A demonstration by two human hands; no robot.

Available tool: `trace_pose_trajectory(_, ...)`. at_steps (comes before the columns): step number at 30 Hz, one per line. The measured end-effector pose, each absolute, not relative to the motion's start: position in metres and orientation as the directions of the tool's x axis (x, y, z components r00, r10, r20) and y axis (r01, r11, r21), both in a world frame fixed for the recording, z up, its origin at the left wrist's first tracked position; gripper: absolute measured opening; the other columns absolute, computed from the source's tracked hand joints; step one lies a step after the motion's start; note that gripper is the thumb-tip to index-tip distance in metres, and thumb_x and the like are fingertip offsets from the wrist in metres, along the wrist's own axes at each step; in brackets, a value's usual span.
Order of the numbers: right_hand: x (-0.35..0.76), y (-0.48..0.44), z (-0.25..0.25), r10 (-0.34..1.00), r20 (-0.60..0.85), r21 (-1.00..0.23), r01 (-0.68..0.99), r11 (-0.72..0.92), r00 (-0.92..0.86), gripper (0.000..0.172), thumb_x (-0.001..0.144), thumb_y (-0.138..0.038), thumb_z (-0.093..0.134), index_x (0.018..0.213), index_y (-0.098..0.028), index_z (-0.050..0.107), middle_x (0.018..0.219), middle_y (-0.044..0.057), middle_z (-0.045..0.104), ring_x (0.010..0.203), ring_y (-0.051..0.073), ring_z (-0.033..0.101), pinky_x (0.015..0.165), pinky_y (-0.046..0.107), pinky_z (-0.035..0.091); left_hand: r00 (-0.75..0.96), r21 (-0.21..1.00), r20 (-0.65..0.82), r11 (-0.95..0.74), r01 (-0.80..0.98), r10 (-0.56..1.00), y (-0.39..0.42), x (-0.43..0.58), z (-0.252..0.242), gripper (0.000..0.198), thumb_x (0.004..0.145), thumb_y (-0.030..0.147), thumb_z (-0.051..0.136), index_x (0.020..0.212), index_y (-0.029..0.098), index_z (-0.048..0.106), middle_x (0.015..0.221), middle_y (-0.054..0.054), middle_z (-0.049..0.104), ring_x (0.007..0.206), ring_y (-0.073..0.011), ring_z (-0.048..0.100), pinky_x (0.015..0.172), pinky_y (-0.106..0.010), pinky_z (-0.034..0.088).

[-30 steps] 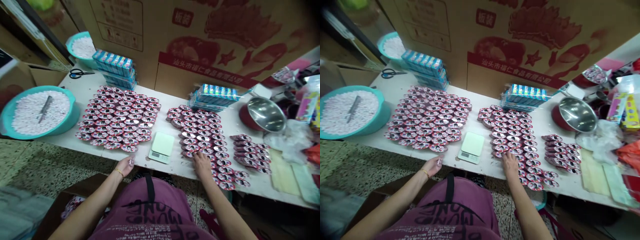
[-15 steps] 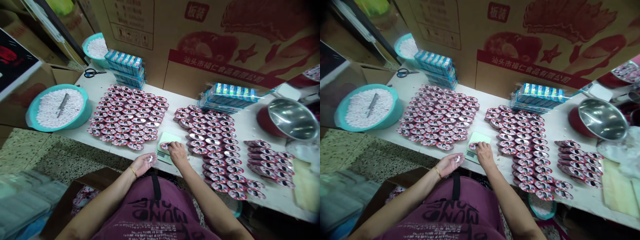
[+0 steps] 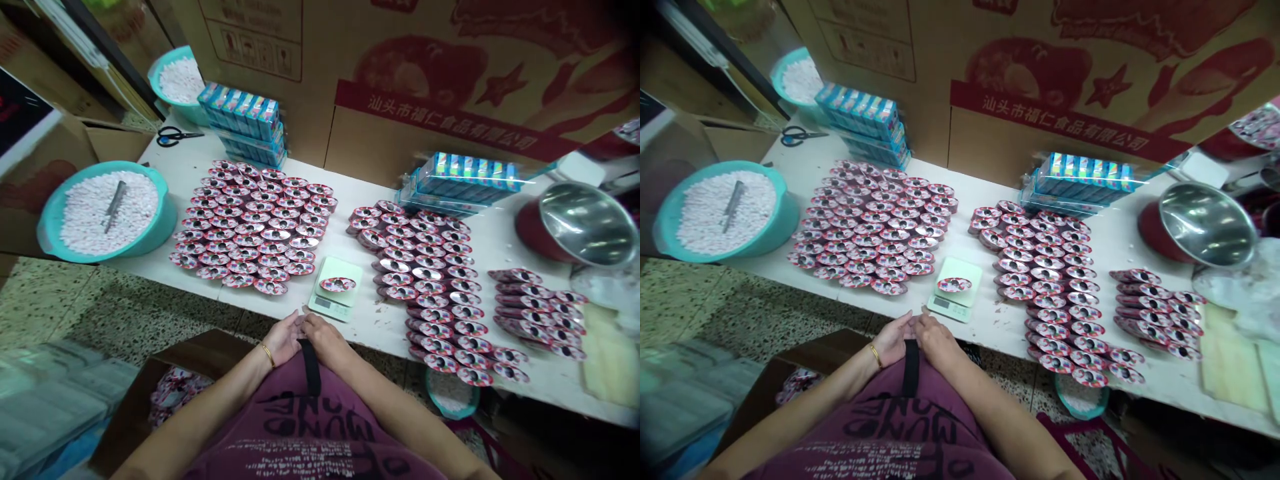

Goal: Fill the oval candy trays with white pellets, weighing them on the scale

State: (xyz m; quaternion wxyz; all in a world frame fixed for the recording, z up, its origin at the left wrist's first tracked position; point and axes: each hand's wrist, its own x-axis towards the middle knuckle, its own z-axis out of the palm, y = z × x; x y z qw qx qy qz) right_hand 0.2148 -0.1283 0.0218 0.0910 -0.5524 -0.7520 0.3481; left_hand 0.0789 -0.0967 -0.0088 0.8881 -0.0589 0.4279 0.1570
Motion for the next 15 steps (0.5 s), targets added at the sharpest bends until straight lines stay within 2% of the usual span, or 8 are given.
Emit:
trace_pose_trajectory(4,0.216,-0.132,0.012,0.912,-0.227,-0.626,0.769,0.131,-0.341,0.014,0.078,-0.014,0.041,0.088,-0.015,0.051,0.098,0.007,0.050,0.087,0.014,0.050,0.072,0.024,0.043,0.638,-0.013,-0.735,0.937,-0.349,0.228,-0.094,0.074,-0.006,0.031,0.076,0.036,0.044,0.090,0.012,0.056,0.074,-0.007,0.060,0.066,-0.0150,0.055,0.067,-0.029,0.039)
trace_pose_trajectory(9,0.222,-0.134,0.012,0.899,-0.176,-0.545,0.800,0.250,-0.401,0.013,0.081,-0.017,0.038,0.082,-0.015,0.051,0.085,0.006,0.052,0.078,0.014,0.050,0.066,0.024,0.045,0.706,-0.050,-0.667,0.931,-0.362,0.239,-0.092,0.077,-0.001,0.034,0.076,0.039,0.043,0.090,0.011,0.056,0.076,-0.007,0.060,0.070,-0.0158,0.056,0.072,-0.030,0.038)
trace_pose_trajectory(15,0.226,-0.137,0.019,0.898,-0.137,-0.512,0.806,0.297,-0.418,0.014,0.081,-0.020,0.040,0.078,-0.016,0.053,0.081,0.006,0.053,0.079,0.016,0.050,0.066,0.026,0.045,0.698,-0.032,-0.688,0.953,-0.302,0.198,-0.091,0.085,0.003,0.032,0.076,0.035,0.045,0.087,0.008,0.057,0.075,-0.008,0.060,0.071,-0.0154,0.055,0.073,-0.029,0.038)
